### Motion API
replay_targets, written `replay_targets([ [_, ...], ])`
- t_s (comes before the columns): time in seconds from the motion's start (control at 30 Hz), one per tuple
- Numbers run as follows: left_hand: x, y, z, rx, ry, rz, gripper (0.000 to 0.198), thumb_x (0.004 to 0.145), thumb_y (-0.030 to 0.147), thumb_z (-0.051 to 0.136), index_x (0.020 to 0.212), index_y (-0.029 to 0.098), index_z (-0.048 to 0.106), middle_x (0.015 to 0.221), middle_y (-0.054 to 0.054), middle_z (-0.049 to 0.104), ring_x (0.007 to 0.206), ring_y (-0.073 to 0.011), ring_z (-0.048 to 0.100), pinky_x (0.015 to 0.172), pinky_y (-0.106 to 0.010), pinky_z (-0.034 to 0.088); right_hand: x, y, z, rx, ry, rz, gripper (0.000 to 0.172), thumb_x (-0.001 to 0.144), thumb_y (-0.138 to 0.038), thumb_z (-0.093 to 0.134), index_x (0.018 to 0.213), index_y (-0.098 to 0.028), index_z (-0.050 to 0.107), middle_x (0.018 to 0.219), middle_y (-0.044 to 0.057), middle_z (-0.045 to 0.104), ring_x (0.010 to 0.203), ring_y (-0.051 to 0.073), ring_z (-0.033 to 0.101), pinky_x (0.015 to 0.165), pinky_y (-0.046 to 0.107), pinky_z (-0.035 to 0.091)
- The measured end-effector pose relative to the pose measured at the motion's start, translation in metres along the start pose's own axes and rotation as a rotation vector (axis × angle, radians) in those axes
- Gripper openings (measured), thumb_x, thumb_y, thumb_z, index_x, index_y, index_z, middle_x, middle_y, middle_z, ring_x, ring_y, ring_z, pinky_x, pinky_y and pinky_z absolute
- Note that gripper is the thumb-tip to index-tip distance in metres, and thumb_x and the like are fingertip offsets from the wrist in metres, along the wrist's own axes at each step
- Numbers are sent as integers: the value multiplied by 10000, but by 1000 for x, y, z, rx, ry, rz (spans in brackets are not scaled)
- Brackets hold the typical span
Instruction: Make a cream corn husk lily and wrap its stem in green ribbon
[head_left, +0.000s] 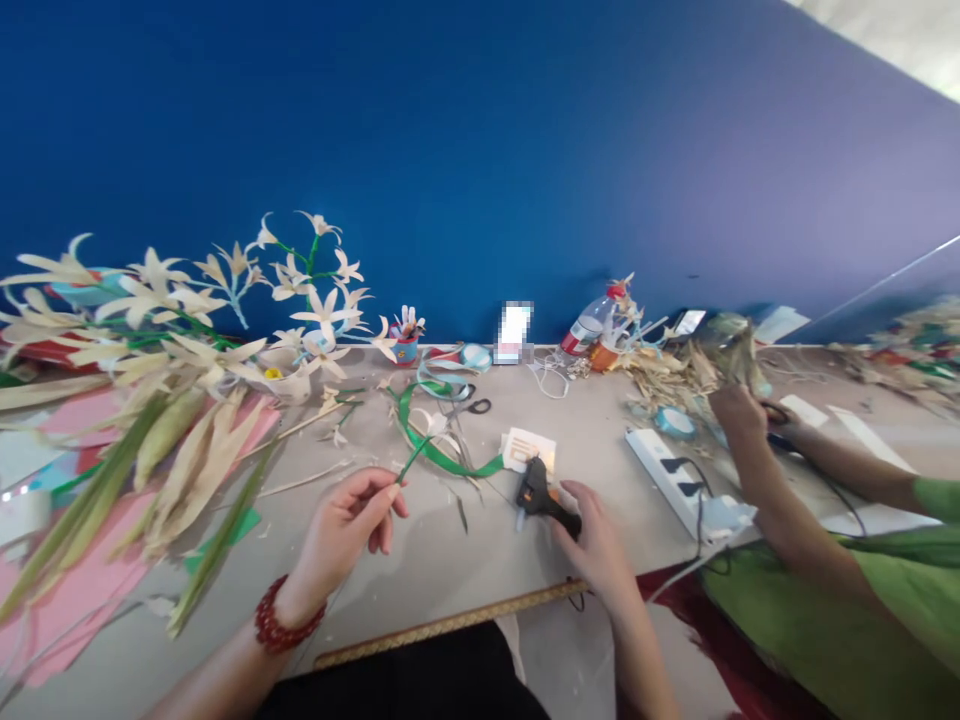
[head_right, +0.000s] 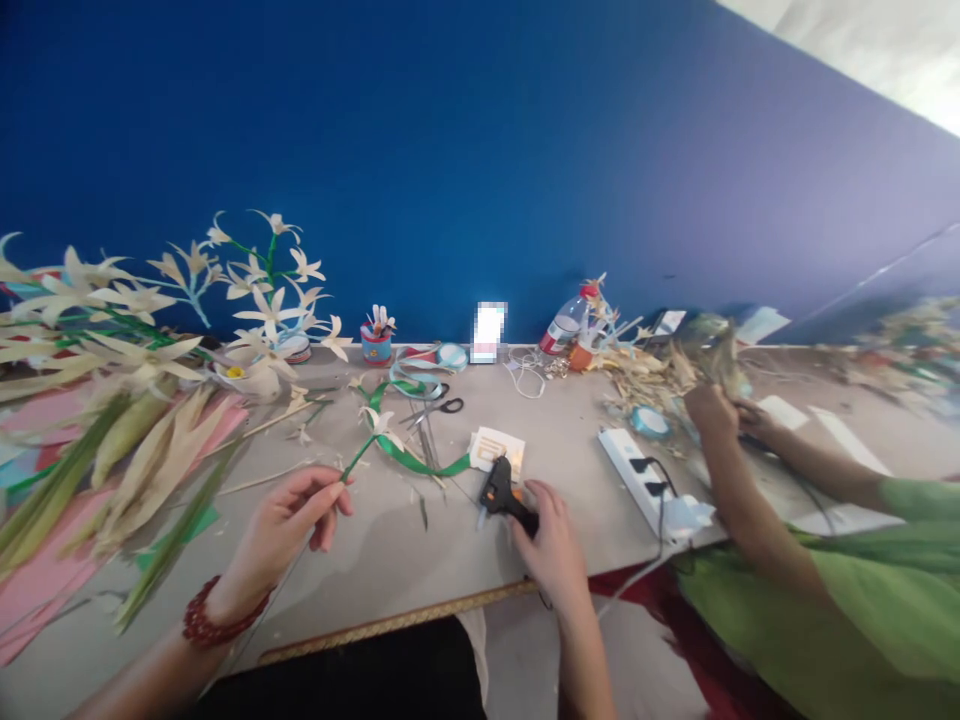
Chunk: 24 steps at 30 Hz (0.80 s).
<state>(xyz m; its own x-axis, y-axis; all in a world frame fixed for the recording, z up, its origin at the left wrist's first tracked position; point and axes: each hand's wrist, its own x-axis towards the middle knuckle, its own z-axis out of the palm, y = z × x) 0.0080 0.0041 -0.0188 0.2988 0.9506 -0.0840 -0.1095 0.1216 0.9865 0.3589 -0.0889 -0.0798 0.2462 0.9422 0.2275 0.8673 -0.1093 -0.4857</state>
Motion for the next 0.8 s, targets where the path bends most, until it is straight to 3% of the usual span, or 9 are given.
replay_targets([
  [0.13,-1,-3,-3,10,9,14,182,895,344,582,855,167,580,718,15,666,392,-56,540,371,-169,371,8,-1,5,-38,-72,-112,429,833,-310,579,1239,-174,553,1311,163,549,1223,315,525,1041,506,438],
  [0.33,-3,-4,-7,10,43,14,174,896,343,584,873,171,578,719,13,672,394,-57,536,371,-171,372,28,12,-1,-36,-195,-239,296,834,-336,612,1078,-172,645,1287,176,611,1215,347,547,1003,522,460],
  [0.5,-2,-5,-5,14,37,14,186,889,352,588,850,170,586,716,10,674,395,-57,529,373,-174,368,38,14,-18,57,-290,-156,370,878,-395,566,1185,-193,606,1197,147,676,1080,318,637,951,479,490],
  [0.6,-2,-3,-3,10,29,7,207,882,369,591,831,169,588,708,3,676,389,-61,521,370,-181,367,42,13,-22,197,-237,-10,343,891,-446,518,1109,-201,619,1031,114,726,950,298,676,845,426,530],
  [0.7,-1,0,-1,10,29,-7,224,876,381,593,813,166,588,707,0,677,389,-61,522,369,-180,365,46,9,-23,381,-93,120,361,874,-492,496,1020,-197,644,902,104,733,838,286,676,767,402,529],
  [0.8,0,3,0,11,26,-14,236,874,383,591,793,161,584,699,1,675,384,-56,524,369,-173,356,48,-6,-28,621,75,224,373,858,-464,469,1010,-181,660,699,77,686,606,236,601,611,367,490],
])
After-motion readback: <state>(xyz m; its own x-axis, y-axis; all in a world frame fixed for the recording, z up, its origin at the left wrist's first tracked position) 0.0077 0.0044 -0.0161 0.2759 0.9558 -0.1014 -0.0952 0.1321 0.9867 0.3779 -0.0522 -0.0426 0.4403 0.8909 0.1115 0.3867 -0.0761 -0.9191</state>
